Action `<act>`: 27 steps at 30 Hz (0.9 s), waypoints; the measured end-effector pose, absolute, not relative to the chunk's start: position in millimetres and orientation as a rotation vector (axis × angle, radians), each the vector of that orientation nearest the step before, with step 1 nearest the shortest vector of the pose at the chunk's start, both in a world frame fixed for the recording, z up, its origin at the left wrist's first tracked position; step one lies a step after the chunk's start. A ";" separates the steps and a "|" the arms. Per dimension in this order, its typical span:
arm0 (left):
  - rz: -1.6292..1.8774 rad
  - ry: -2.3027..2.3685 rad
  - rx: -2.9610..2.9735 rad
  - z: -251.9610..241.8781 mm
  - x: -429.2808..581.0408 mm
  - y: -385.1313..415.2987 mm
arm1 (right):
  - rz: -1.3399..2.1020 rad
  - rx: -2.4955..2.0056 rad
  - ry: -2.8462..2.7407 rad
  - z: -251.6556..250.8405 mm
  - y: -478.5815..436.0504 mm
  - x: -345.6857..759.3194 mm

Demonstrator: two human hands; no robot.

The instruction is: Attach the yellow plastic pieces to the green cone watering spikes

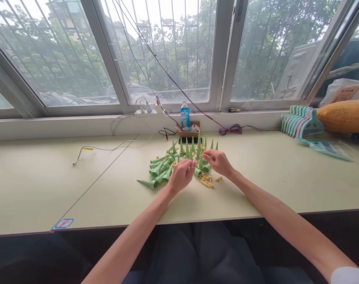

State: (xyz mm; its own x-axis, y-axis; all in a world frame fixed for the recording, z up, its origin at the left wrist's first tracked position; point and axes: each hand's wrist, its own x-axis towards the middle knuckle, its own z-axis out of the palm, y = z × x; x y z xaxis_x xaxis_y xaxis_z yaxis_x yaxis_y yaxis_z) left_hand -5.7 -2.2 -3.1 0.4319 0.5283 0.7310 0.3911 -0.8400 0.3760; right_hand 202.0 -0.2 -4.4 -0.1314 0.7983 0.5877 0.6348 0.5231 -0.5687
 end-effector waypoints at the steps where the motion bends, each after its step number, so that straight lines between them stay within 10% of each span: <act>1: 1.378 0.823 2.520 -2.5 -5.7 -2.5 | 0.235 -1.192 -1.850 -5.1 -0.2 200.7; 27: 1.323 0.954 2.549 -8.5 -8.6 4.9 | 0.138 -0.904 -1.865 -8.5 -13.1 175.9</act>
State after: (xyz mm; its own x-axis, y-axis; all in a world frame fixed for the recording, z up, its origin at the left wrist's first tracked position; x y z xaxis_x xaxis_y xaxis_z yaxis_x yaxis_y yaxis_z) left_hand -8.6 4.9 -8.5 0.4208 0.5797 0.6978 0.4790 -0.7952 0.3718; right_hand 175.9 -13.1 -8.5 -0.2036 0.6380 0.7426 0.5220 0.7124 -0.4690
